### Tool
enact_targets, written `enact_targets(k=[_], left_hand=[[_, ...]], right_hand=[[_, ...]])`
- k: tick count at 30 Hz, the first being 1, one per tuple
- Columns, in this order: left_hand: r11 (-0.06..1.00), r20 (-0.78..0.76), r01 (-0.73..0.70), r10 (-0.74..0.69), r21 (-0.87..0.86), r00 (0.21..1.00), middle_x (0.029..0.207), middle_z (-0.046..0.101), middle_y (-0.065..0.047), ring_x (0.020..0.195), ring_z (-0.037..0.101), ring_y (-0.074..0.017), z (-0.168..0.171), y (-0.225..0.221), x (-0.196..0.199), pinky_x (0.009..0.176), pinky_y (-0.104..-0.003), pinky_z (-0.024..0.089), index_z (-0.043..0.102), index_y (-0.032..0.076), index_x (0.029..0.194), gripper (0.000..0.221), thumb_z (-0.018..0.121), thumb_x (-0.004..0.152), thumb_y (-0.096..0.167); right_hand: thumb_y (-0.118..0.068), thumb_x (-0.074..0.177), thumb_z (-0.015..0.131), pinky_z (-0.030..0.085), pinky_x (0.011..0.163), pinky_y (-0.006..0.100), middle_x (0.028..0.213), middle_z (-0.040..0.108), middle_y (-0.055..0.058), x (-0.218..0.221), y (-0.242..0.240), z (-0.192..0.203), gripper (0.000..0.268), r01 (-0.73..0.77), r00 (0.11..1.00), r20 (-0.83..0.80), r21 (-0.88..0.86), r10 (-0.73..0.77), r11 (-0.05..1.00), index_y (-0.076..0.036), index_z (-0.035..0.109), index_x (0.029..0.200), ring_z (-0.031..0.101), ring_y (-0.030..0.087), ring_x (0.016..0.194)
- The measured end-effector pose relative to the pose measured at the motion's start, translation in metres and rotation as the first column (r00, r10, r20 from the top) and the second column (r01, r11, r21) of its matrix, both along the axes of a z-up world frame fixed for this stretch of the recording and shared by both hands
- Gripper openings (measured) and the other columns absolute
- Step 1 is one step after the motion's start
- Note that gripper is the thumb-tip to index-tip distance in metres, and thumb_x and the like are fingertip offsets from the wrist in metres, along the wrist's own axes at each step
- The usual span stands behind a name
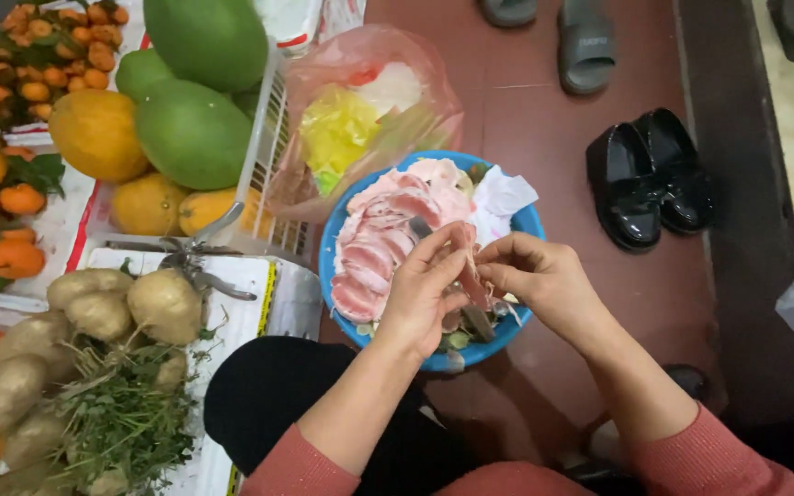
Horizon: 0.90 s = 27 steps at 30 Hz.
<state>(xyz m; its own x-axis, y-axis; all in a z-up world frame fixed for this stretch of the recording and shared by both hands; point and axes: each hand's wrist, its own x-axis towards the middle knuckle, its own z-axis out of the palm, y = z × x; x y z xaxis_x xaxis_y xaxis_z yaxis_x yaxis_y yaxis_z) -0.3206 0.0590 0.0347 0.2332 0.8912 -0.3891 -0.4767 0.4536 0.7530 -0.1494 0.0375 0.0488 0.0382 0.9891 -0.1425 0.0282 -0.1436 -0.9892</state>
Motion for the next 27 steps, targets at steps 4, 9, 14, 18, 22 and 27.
enact_targets(k=[4, 9, 14, 18, 22, 27], left_hand=[[0.998, -0.001, -0.059, 0.059, -0.016, 0.998, 0.116, 0.068, -0.005, 0.09, 0.071, -0.0184, -0.013, 0.006, -0.013, 0.061, -0.033, 0.065, 0.067, 0.015, 0.135, 0.044, 0.076, 0.092, 0.013], [0.994, 0.09, -0.105, 0.102, 0.029, 0.991, 0.108, 0.06, -0.004, 0.08, 0.068, -0.0205, 0.004, 0.017, -0.04, 0.058, -0.035, 0.067, 0.068, 0.009, 0.129, 0.031, 0.07, 0.099, 0.018], [0.965, 0.2, -0.254, 0.263, -0.066, 0.944, 0.087, 0.066, -0.01, 0.07, 0.069, -0.0231, -0.038, 0.049, -0.059, 0.054, -0.034, 0.06, 0.064, 0.013, 0.111, 0.019, 0.071, 0.098, 0.026], [0.92, 0.175, -0.368, 0.388, -0.139, 0.905, 0.075, 0.064, -0.013, 0.054, 0.063, -0.0249, -0.041, 0.06, -0.068, 0.043, -0.032, 0.048, 0.062, 0.015, 0.093, 0.017, 0.067, 0.1, 0.029], [0.901, 0.154, -0.414, 0.431, -0.128, 0.889, 0.073, 0.061, -0.014, 0.052, 0.06, -0.0244, -0.022, 0.062, -0.07, 0.041, -0.032, 0.044, 0.061, 0.012, 0.09, 0.02, 0.067, 0.098, 0.03], [0.92, 0.263, -0.366, 0.391, -0.14, 0.882, 0.065, 0.055, -0.007, 0.044, 0.051, -0.0156, -0.022, 0.065, -0.072, 0.036, -0.021, 0.032, 0.063, 0.015, 0.093, 0.018, 0.067, 0.096, 0.032]], right_hand=[[0.0, 0.078, 0.08, 0.051, 0.045, 0.026, 0.072, 0.078, 0.016, -0.016, 0.014, 0.011, 0.019, -0.015, 0.984, 0.178, -0.039, 0.022, 0.999, -0.003, 0.081, 0.096, 0.07, 0.017, 0.056], [0.0, 0.088, 0.066, 0.046, 0.043, 0.024, 0.075, 0.072, 0.023, -0.01, 0.033, -0.015, 0.022, 0.018, 0.999, 0.042, 0.007, -0.019, 1.0, 0.007, 0.073, 0.108, 0.068, 0.022, 0.055], [-0.037, 0.091, 0.066, 0.056, 0.095, 0.053, 0.117, 0.07, 0.017, -0.012, 0.019, -0.167, 0.055, -0.149, 0.498, 0.791, -0.326, 0.356, 0.934, -0.023, 0.055, 0.143, 0.071, 0.042, 0.109], [-0.027, 0.087, 0.07, 0.053, 0.105, 0.057, 0.14, 0.052, 0.023, -0.045, 0.006, -0.163, 0.084, -0.165, 0.435, 0.782, -0.418, 0.447, 0.893, -0.022, 0.029, 0.16, 0.064, 0.047, 0.122], [-0.03, 0.08, 0.073, 0.047, 0.111, 0.056, 0.137, 0.059, 0.023, -0.041, 0.006, -0.158, 0.087, -0.058, 0.564, 0.723, -0.447, 0.399, 0.893, -0.024, 0.034, 0.157, 0.061, 0.044, 0.128], [-0.023, 0.067, 0.078, 0.053, 0.1, 0.048, 0.113, 0.075, 0.015, 0.003, 0.004, -0.188, 0.048, 0.061, 0.809, 0.562, -0.369, 0.171, 0.928, -0.017, 0.074, 0.114, 0.07, 0.035, 0.115]])
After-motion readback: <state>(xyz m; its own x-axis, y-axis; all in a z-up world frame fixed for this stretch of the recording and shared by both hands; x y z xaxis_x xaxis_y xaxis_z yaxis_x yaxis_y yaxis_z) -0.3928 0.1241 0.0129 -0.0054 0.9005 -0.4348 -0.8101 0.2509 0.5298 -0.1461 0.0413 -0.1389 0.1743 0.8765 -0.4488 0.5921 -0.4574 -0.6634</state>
